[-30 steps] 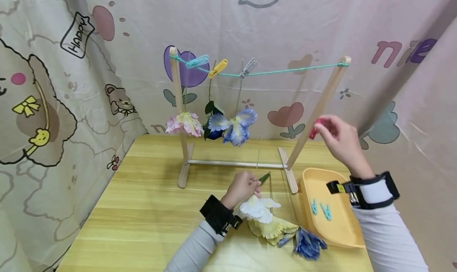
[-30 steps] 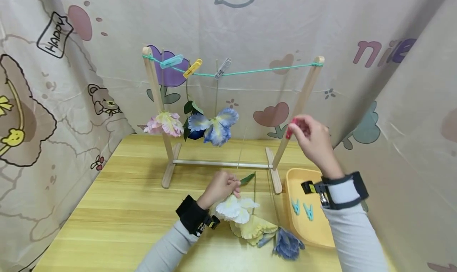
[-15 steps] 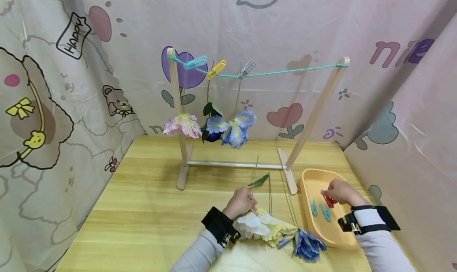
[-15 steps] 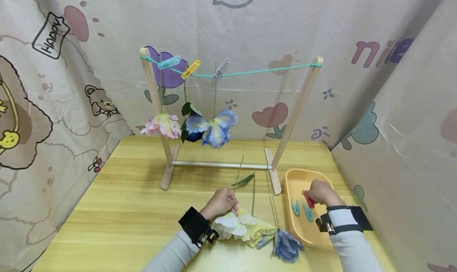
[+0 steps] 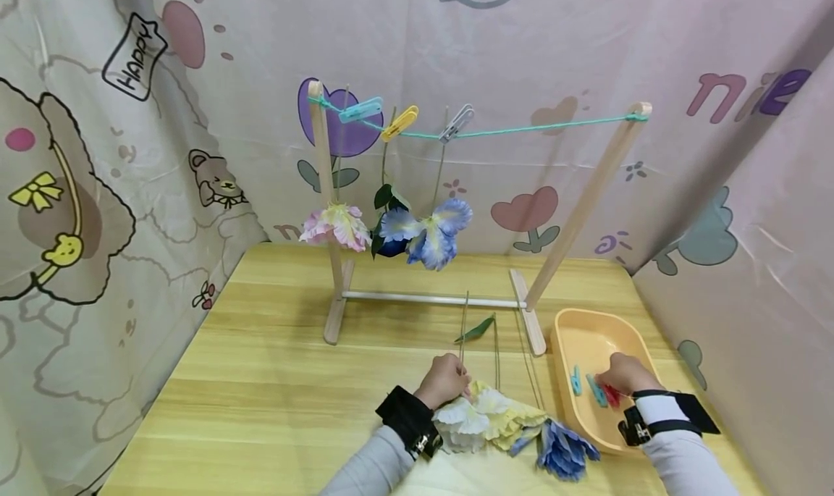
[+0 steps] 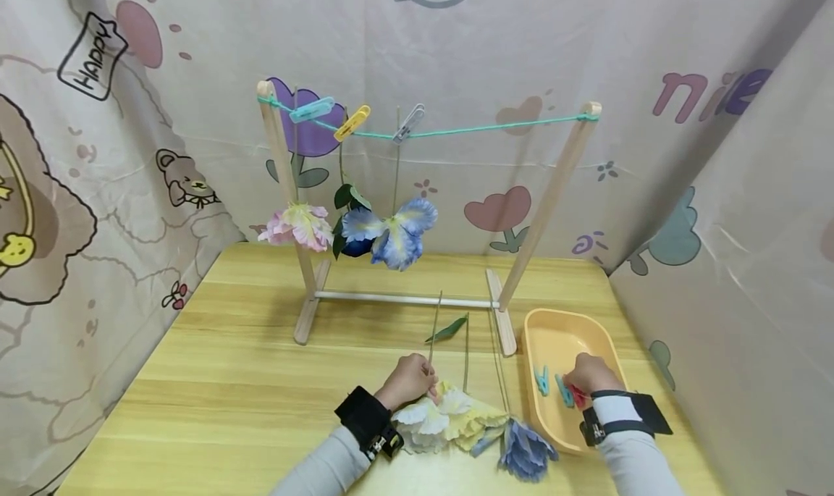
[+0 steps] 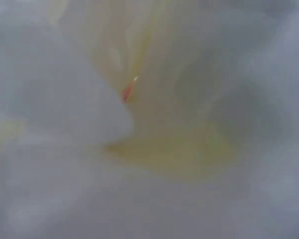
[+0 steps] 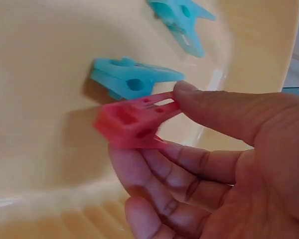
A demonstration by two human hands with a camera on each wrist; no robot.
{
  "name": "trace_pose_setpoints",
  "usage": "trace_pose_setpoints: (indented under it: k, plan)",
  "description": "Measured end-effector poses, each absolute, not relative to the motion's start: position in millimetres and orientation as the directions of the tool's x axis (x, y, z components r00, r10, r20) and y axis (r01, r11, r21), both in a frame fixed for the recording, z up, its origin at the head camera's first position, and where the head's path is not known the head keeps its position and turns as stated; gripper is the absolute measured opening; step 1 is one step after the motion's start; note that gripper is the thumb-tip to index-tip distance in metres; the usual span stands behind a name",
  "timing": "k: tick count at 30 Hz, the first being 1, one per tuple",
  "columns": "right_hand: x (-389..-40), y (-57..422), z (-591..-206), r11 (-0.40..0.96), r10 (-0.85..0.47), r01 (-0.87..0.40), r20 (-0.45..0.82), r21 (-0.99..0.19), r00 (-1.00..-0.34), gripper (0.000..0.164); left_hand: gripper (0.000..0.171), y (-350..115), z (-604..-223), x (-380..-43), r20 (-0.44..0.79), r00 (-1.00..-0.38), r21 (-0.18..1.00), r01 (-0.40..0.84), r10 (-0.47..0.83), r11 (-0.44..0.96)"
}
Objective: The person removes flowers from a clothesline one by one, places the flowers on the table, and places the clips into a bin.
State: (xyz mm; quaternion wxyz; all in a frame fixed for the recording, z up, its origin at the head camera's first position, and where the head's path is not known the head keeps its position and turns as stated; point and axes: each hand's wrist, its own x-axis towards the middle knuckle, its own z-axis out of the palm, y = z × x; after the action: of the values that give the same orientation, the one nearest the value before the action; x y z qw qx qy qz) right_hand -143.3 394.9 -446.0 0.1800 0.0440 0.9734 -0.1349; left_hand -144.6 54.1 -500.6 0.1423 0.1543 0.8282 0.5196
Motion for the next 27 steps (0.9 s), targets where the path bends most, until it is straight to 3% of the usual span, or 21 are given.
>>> trace_pose_setpoints:
  k: [4,11,22,27]
  plan:
    - [-142.0,392.4,-449.9,0.956,0.039,0.141,-0.365,-0.257,-0.930,0.037,0.055,59.3,-505.6,-142.3,-0.048,-0.921,0.873,0.150,0.387,0.465]
    - [-143.0,385.8,-450.4,0.965,-0.005,0.091,-0.365,-0.246,-0.931,0.044,0.024,69.3,-508.9,-138.6,-0.144,-0.931,0.836,0.068,0.337,0.544]
    - [-140.3,384.6,-449.7,0.948,0.001,0.116,-0.360,-0.297,-0.933,0.042,0.008,66.5,-503.7,-132.7,-0.136,-0.947,0.785,0.077,0.292,0.615]
    - [-139.8,388.8,-446.2,0.944,0.028,0.136,-0.339,-0.301,-0.941,0.041,0.011,63.5,-502.1,-132.2,-0.096,-0.955,0.766,0.109,0.281,0.633]
